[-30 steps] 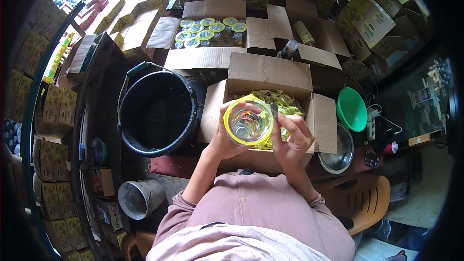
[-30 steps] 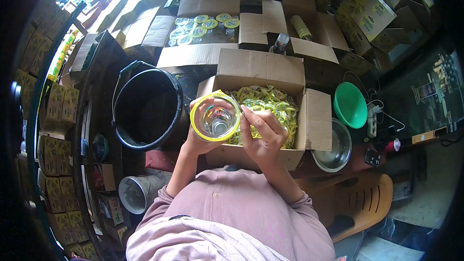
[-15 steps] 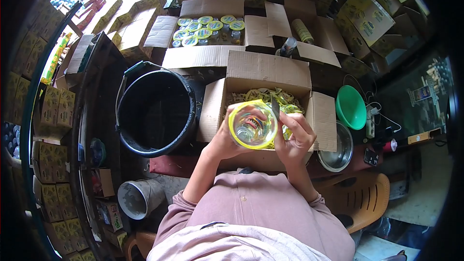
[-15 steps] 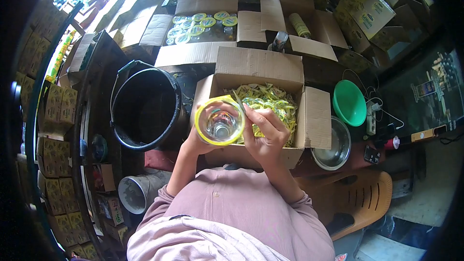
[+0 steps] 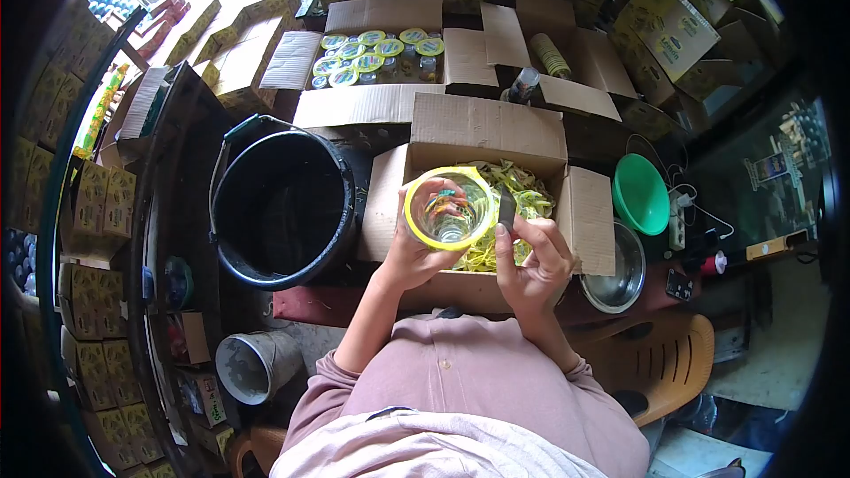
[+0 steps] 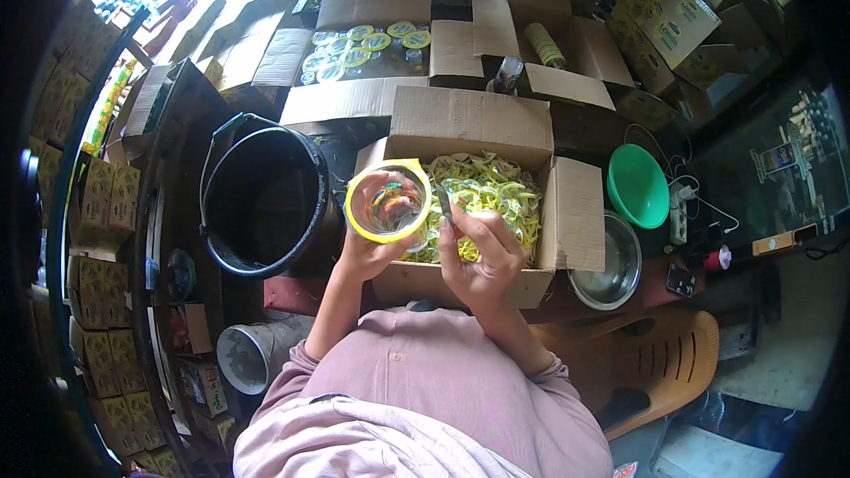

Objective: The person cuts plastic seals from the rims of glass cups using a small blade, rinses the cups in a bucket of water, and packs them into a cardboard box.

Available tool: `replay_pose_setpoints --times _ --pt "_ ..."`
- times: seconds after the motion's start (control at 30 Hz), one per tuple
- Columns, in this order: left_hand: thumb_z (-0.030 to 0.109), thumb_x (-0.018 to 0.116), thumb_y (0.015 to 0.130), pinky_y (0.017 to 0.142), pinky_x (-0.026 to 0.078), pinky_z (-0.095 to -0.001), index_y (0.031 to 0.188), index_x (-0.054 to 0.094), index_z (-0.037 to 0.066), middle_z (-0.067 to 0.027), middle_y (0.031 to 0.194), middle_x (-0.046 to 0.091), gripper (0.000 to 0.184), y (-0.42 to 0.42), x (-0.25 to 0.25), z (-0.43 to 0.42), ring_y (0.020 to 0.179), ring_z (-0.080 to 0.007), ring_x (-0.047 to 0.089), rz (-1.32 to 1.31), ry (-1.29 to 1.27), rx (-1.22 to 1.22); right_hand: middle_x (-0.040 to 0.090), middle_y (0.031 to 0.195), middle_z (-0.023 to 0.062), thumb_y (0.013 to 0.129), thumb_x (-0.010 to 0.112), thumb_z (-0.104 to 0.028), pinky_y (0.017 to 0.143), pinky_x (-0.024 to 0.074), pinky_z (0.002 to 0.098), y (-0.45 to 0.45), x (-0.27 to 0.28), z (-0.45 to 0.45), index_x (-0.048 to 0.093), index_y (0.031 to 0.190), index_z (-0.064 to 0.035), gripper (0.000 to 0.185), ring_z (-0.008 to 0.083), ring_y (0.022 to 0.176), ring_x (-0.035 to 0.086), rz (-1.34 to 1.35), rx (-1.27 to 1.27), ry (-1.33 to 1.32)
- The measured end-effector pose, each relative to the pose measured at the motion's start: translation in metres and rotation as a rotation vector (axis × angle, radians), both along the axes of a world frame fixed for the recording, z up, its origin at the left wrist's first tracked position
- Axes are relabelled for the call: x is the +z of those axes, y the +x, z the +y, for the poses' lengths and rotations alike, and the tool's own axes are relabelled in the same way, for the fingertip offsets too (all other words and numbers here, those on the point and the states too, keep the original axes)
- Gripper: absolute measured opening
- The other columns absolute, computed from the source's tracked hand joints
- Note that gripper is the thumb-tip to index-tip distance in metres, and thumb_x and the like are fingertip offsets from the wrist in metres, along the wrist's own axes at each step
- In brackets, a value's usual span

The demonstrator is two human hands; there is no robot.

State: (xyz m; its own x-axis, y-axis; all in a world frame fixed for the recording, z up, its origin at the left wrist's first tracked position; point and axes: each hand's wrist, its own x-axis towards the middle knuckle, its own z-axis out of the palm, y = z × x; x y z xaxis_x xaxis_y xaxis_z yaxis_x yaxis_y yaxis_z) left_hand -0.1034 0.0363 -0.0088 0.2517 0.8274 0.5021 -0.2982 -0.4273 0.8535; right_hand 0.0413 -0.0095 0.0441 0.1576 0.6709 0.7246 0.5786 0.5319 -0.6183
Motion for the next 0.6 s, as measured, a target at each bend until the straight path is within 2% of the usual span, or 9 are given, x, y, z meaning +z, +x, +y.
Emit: replay_pose_setpoints --times 0.07,0.17,0.4,0.6 --pt "-0.002 0.066 0.066 0.083 0.044 -0.0335 0.125 0.023 0.009 -0.0140 0.115 0.039 0.074 0.003 0.004 -0.002 0.104 -0.0221 0.048 -0.016 -0.011 -0.011 0.058 0.069 0.0053 0.068 0.066 0.004 0.055 0.0472 0.0234 -0.001 0.000 0.000 0.064 0.091 -0.0016 0.024 0.0117 0.058 0.058 -0.018 -0.011 0.009" --pt "-0.002 0.066 0.066 0.084 0.043 -0.0331 0.125 0.024 0.008 -0.0137 0.115 0.040 0.073 0.008 0.010 -0.005 0.103 -0.0218 0.048 -0.054 -0.004 -0.047 0.058 0.069 0.0050 0.067 0.065 0.004 0.055 0.0474 0.0236 -0.002 -0.003 -0.002 0.064 0.091 -0.0017 0.024 0.0119 0.058 0.058 -0.027 -0.029 0.015" --pt "0.004 0.072 0.068 0.085 0.043 -0.0305 0.128 0.025 0.003 -0.0128 0.116 0.039 0.077 0.010 0.007 -0.007 0.103 -0.0205 0.049 0.085 0.044 0.013 0.057 0.069 0.0048 0.067 0.065 0.002 0.056 0.0478 0.0241 -0.002 -0.004 -0.003 0.064 0.094 -0.0024 0.028 0.0130 0.059 0.058 -0.063 -0.081 0.070" --pt "0.004 0.071 0.067 0.086 0.043 -0.0307 0.128 0.027 0.000 -0.0129 0.119 0.039 0.075 0.008 0.002 -0.007 0.103 -0.0216 0.049 0.139 0.070 0.029 0.057 0.069 0.0055 0.067 0.065 0.002 0.056 0.0480 0.0245 -0.001 -0.001 0.000 0.064 0.095 -0.0027 0.029 0.0138 0.060 0.058 -0.091 -0.096 0.059"
